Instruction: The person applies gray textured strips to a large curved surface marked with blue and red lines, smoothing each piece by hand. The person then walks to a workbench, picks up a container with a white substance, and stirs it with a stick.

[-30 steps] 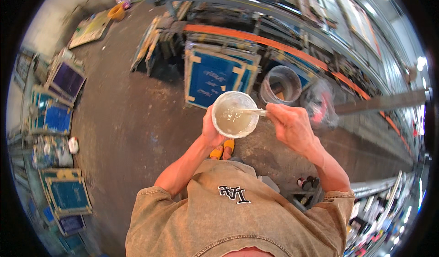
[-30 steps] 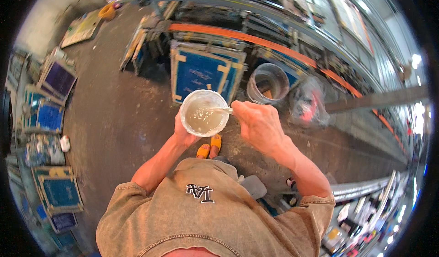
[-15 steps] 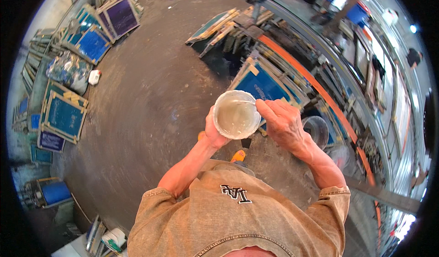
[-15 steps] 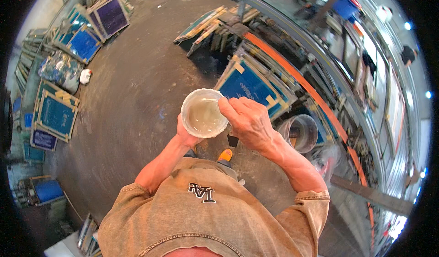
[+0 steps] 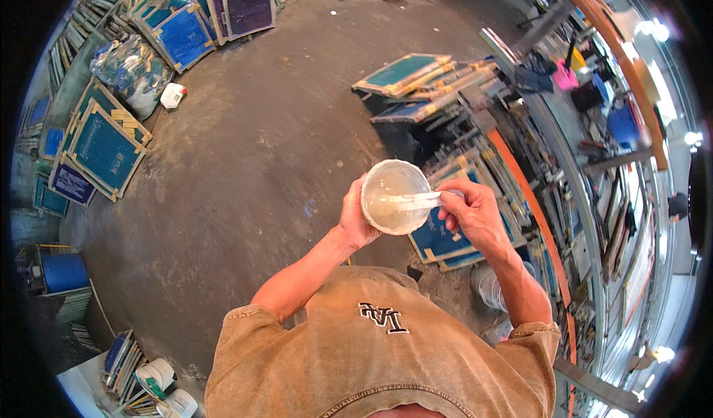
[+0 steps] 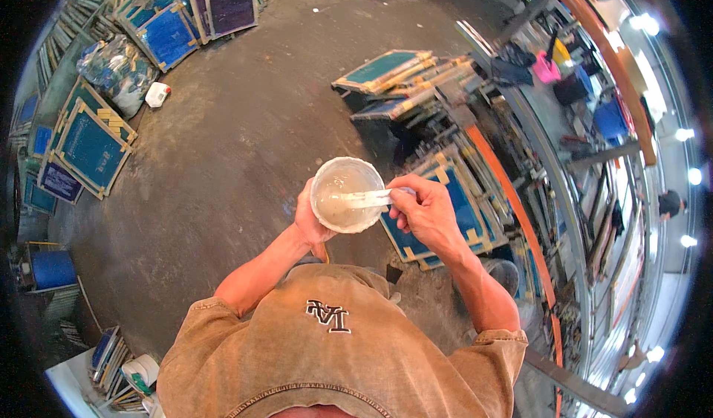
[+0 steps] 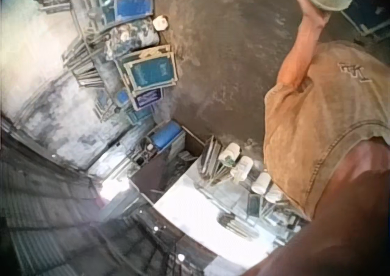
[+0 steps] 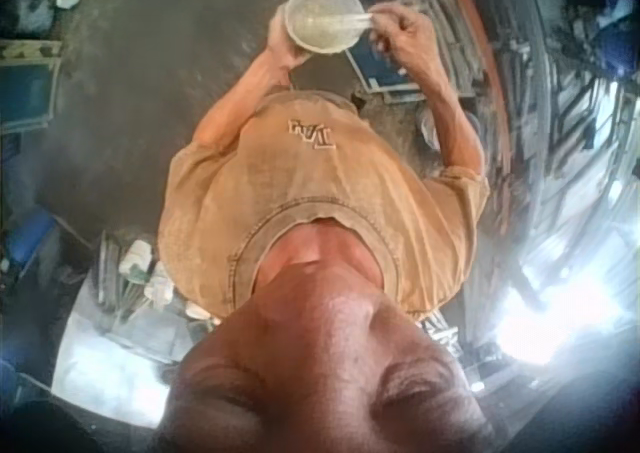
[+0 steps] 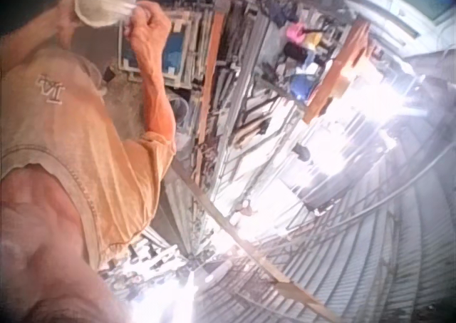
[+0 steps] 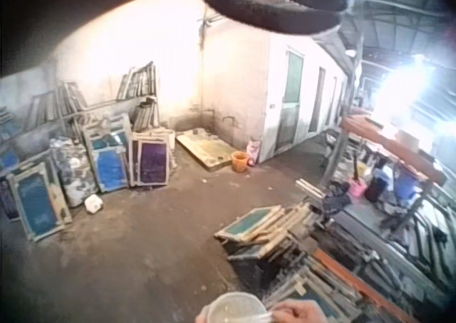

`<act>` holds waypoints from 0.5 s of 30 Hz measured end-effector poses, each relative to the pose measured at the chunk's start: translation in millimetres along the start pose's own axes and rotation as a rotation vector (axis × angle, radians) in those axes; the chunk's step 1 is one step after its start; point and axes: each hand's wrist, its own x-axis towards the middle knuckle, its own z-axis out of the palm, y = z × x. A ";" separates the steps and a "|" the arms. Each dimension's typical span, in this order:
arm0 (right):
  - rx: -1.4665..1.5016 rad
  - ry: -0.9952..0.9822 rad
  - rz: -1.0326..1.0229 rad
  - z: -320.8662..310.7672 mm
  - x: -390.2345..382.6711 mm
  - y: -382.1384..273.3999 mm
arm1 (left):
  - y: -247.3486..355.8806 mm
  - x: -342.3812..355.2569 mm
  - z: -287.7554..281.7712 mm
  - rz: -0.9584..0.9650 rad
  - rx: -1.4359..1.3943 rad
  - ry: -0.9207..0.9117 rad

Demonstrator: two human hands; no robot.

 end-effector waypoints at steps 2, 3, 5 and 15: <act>-0.128 0.071 -0.177 9.2 28.9 -18.4 | 29.5 10.2 0.9 0.028 0.021 -0.021; -0.188 0.109 -0.262 13.1 42.2 -25.2 | 42.5 14.9 1.8 0.038 0.031 -0.029; -0.449 0.183 -0.569 21.7 64.4 -42.9 | 67.6 21.4 5.2 0.071 -0.005 -0.111; -0.665 -0.121 -0.550 0.9 192.4 -112.3 | 162.3 100.7 -7.8 0.203 -0.061 -0.051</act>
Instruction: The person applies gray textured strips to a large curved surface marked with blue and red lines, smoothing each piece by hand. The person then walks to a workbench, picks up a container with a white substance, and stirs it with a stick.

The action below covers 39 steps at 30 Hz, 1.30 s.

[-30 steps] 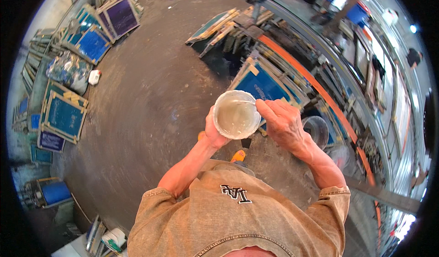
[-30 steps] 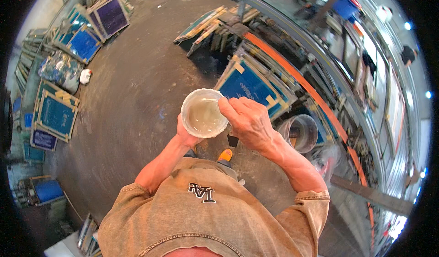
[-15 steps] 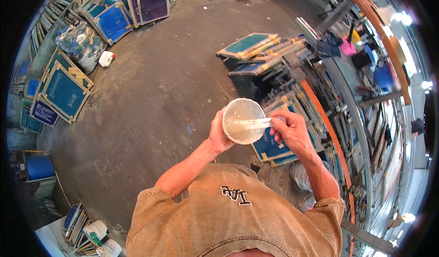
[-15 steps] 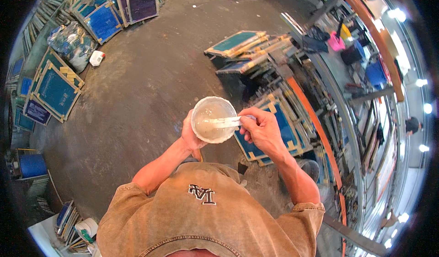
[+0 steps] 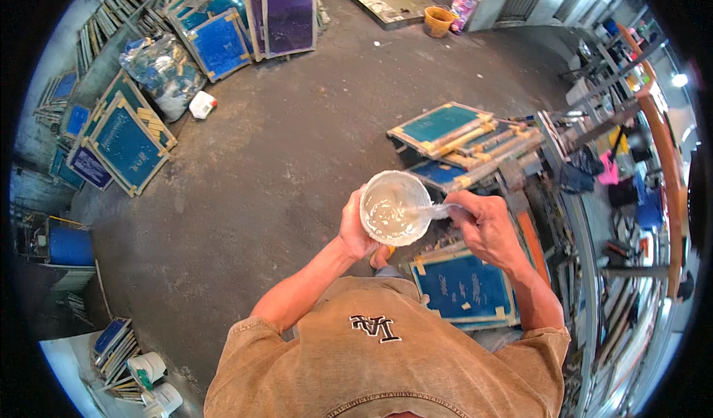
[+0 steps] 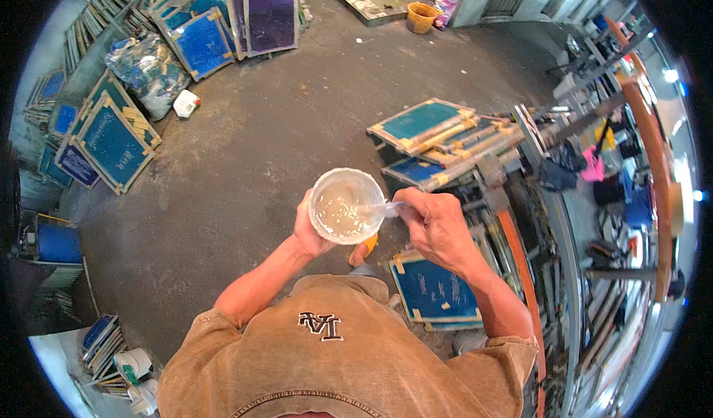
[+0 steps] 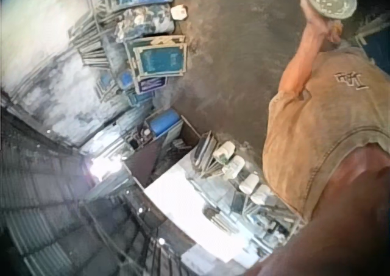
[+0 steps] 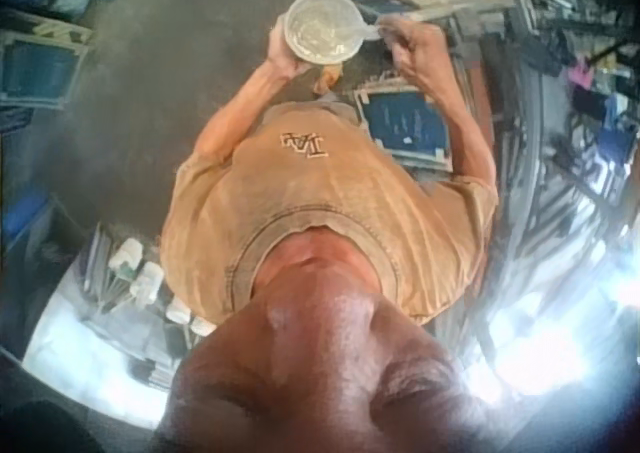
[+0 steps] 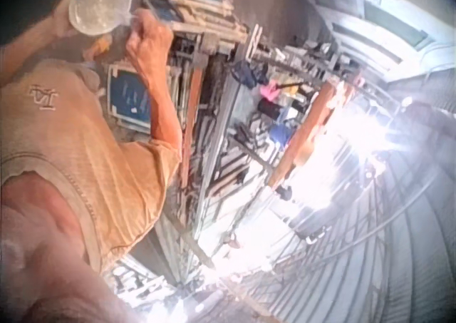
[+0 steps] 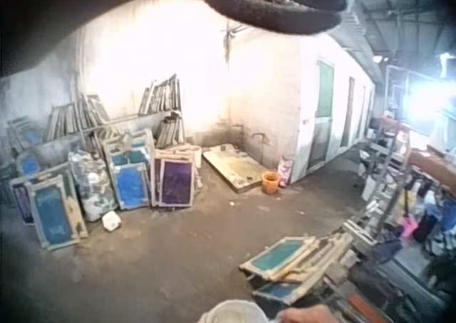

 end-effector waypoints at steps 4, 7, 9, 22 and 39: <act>0.409 -0.174 0.184 2.0 59.1 31.4 | 24.6 32.8 6.7 0.067 0.037 0.019; 0.656 -0.138 0.296 -7.1 98.3 38.6 | 40.0 64.0 7.4 0.090 0.041 0.100; 0.671 -0.037 0.236 -9.5 120.5 41.1 | 54.5 79.7 9.3 0.094 0.027 0.141; 0.038 0.039 -0.068 -13.5 307.9 68.0 | 200.1 221.0 -33.1 -0.040 -0.046 0.069; -0.259 0.299 -0.306 -53.3 592.9 72.7 | 425.7 432.5 -3.6 -0.087 0.073 0.066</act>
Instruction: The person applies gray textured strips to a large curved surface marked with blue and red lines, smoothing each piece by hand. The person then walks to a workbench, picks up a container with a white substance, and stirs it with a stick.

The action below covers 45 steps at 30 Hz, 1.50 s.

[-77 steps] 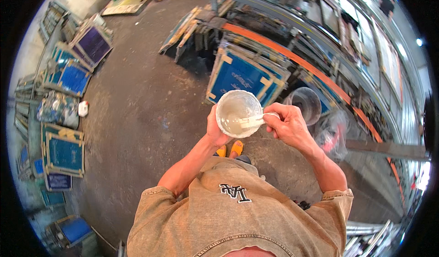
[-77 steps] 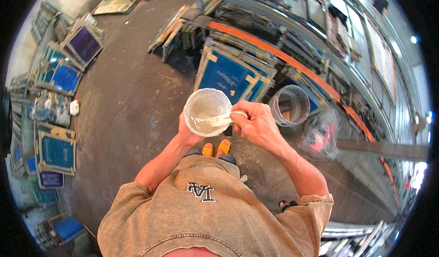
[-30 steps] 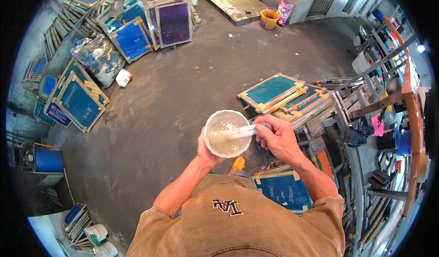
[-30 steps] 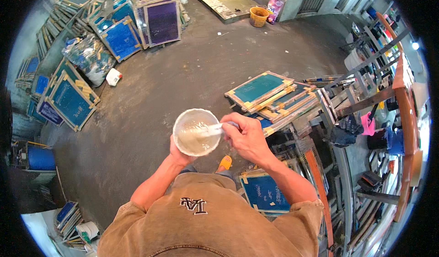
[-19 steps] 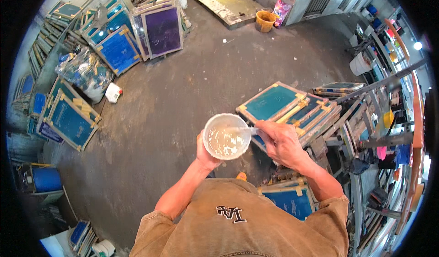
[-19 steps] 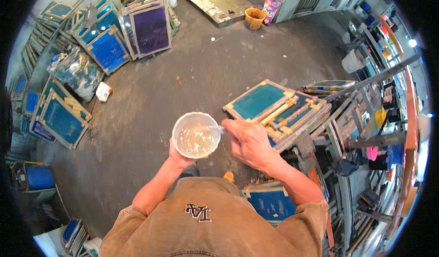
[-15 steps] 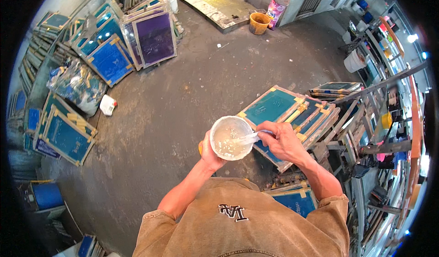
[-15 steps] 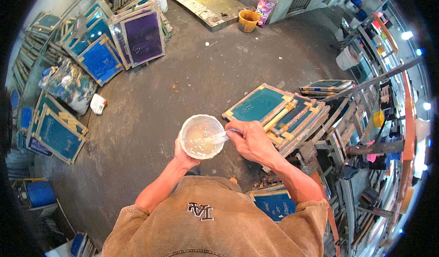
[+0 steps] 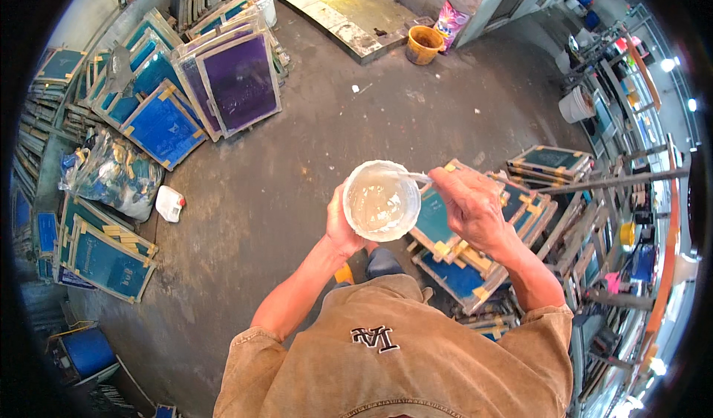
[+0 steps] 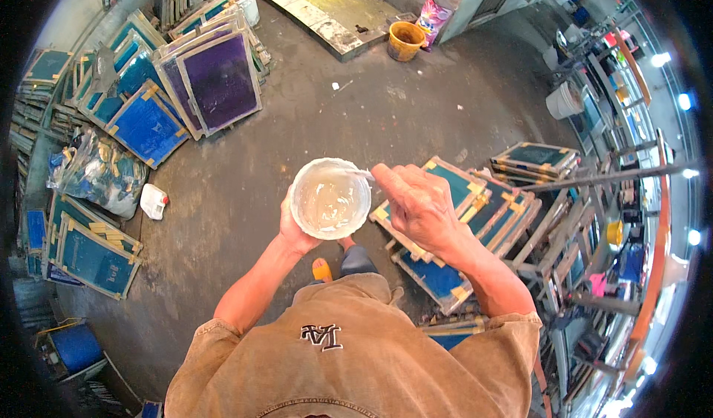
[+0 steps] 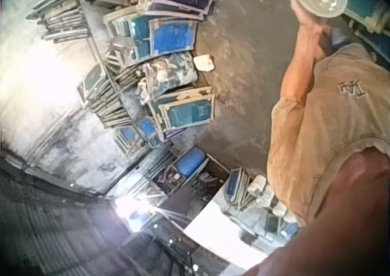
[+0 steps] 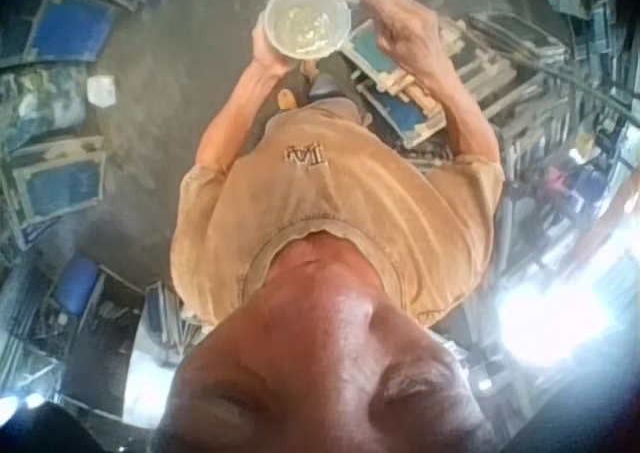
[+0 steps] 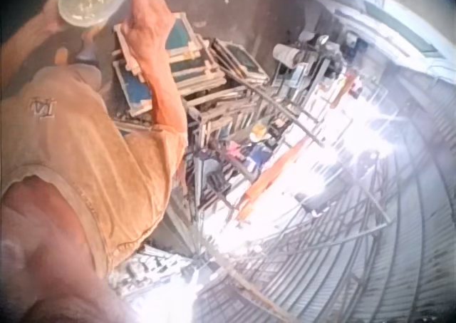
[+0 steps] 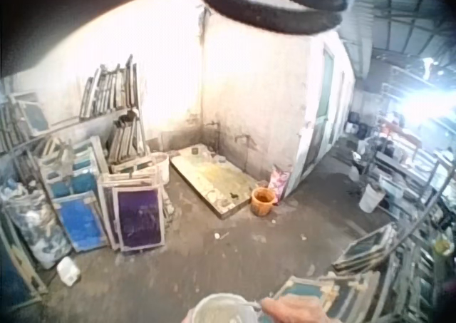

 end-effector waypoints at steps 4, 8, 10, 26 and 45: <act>0.147 -0.175 0.229 -5.7 42.5 53.7 | 29.2 67.4 -1.0 -0.008 0.028 0.080; 0.509 -0.355 0.620 -11.0 84.7 119.1 | 52.4 142.0 24.1 -0.015 0.021 0.056; 0.741 -0.294 0.808 -16.5 106.8 141.8 | 58.7 173.2 36.8 -0.031 0.048 0.067; -0.012 -0.068 0.541 -95.9 208.9 305.2 | 100.2 451.2 101.3 -0.345 0.156 -0.036; -0.302 0.191 0.785 -157.5 269.1 458.6 | 83.9 699.7 172.9 -0.740 0.271 -0.131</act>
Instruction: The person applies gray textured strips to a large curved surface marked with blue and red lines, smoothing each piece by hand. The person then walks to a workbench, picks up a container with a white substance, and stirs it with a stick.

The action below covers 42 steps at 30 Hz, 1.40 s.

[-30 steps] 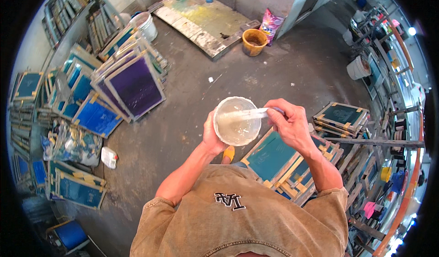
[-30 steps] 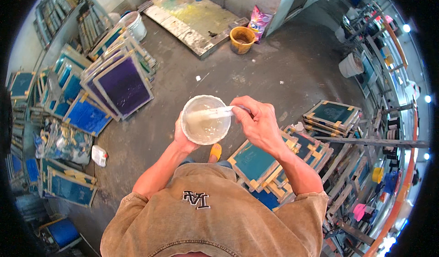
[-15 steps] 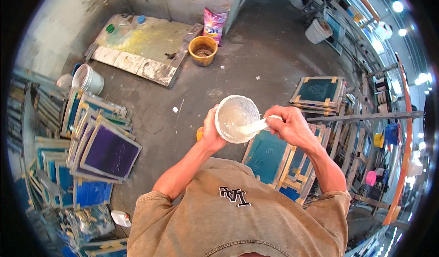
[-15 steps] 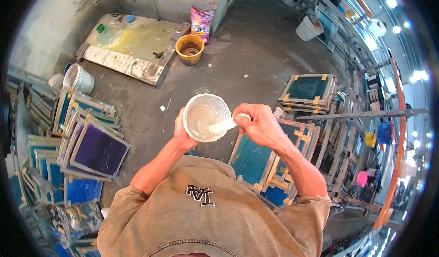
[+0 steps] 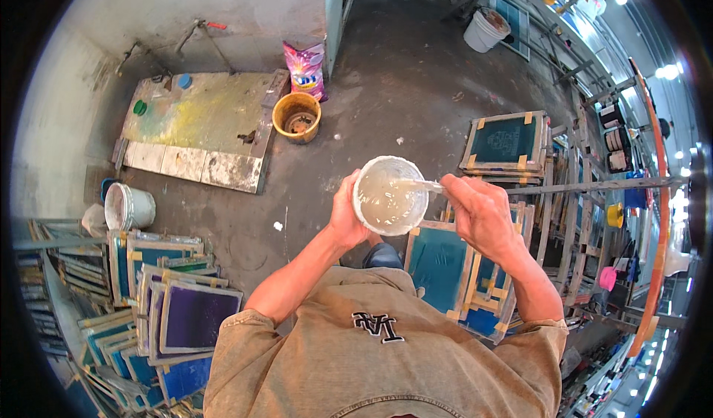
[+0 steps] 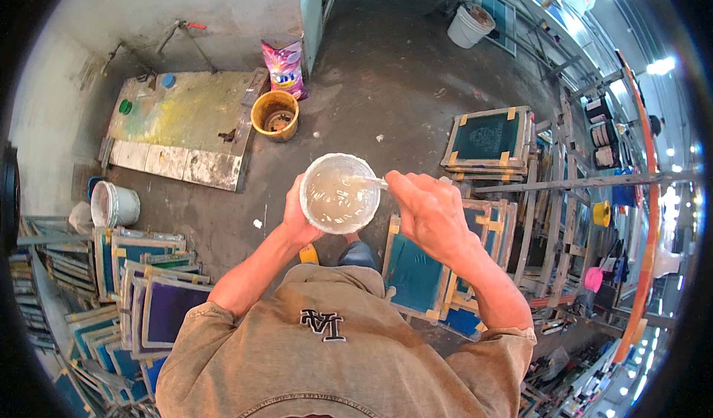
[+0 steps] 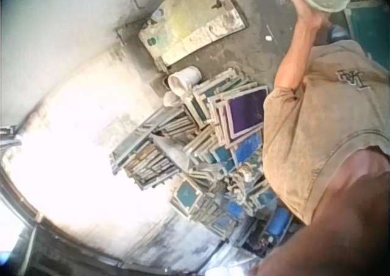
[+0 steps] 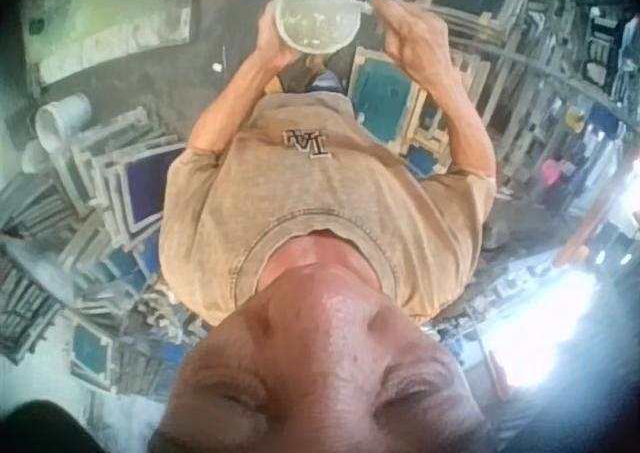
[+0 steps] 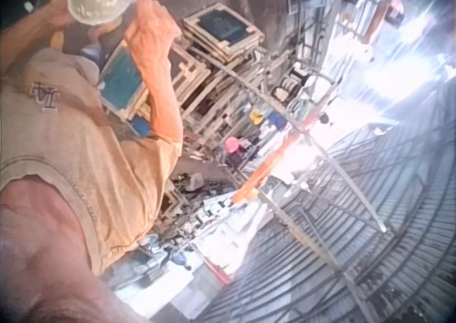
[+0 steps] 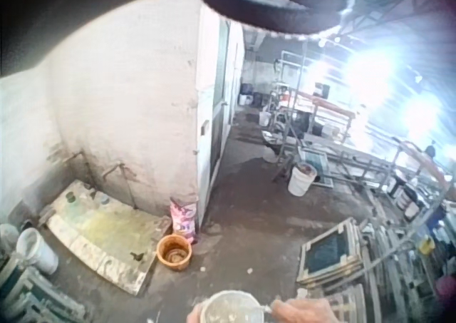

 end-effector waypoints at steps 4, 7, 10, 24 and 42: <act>0.399 -0.230 0.405 -15.9 26.7 58.5 | 9.2 57.8 17.8 -0.027 0.048 0.043; 0.803 -0.270 0.703 -11.0 38.0 103.3 | 8.9 98.7 36.3 -0.009 0.066 0.037; 0.930 -0.109 0.719 -28.9 63.2 139.3 | 11.6 140.9 59.2 -0.017 0.072 0.020; 0.413 0.015 0.440 -88.6 145.4 285.1 | 44.0 345.8 121.4 -0.208 0.066 -0.030; 0.054 0.265 0.569 -134.6 308.4 404.8 | 142.3 605.9 191.1 -0.555 0.111 -0.258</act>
